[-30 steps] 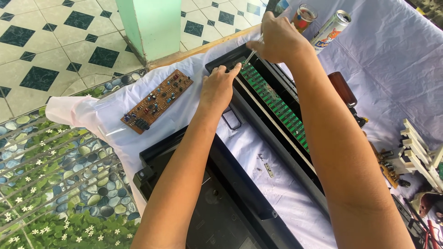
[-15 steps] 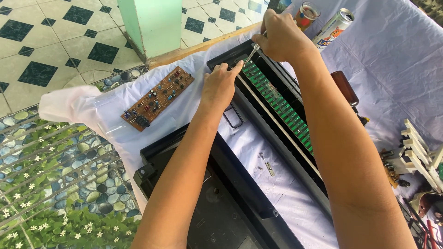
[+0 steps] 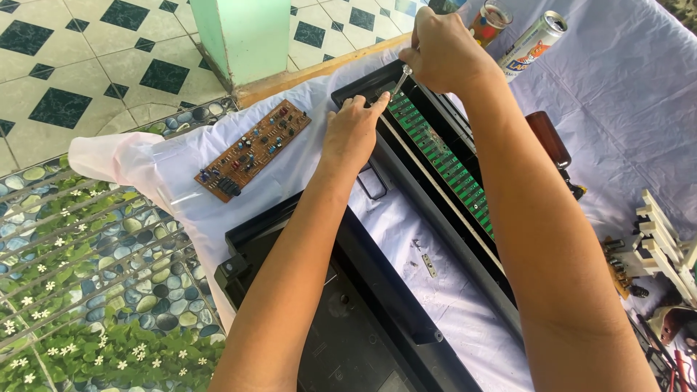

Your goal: The person uses a screwdriver to fasten screws into a black plastic casing and a long green circuit board assembly on a table. They manipulate small metal brackets and screws while working on the electronic components.

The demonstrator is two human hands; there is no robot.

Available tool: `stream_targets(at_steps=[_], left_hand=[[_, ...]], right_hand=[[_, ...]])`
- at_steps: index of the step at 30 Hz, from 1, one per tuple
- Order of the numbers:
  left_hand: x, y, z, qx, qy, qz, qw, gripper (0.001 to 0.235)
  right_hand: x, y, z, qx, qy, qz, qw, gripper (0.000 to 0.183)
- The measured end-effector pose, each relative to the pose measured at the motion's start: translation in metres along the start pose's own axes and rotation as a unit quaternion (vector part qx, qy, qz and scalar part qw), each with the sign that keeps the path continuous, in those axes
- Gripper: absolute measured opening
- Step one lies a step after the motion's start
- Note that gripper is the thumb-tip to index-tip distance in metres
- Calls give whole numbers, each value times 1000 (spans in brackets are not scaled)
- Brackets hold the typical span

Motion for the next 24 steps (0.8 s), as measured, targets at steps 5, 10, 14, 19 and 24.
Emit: stream_targets(at_steps=[5, 10, 14, 19, 24], left_hand=[[-1, 1, 1, 9, 0, -1, 1000, 69], [1, 2, 0, 10, 3, 4, 1000, 69], [0, 0, 1, 6, 0, 0, 1000, 71], [0, 0, 1, -2, 5, 0, 1000, 70], [0, 5, -1, -11, 8, 10, 1000, 70]], right_hand=[[4, -16, -14, -15, -19, -52, 998, 12], [11, -12, -23, 6, 4, -42, 999, 41], [2, -4, 0, 15, 23, 4, 1000, 30], [11, -21, -2, -39, 30, -64, 997, 13], [12, -5, 3, -17, 52, 12, 998, 38]])
Point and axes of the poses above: each hand's wrist, its own x-axis away from the middle knuckle, its own y-axis out of the palm, z = x × y, the point moved 2 cm from there along -x, towards the middle knuckle, and after that the axes turned 3 degrees about z, right-handed, at the moved point
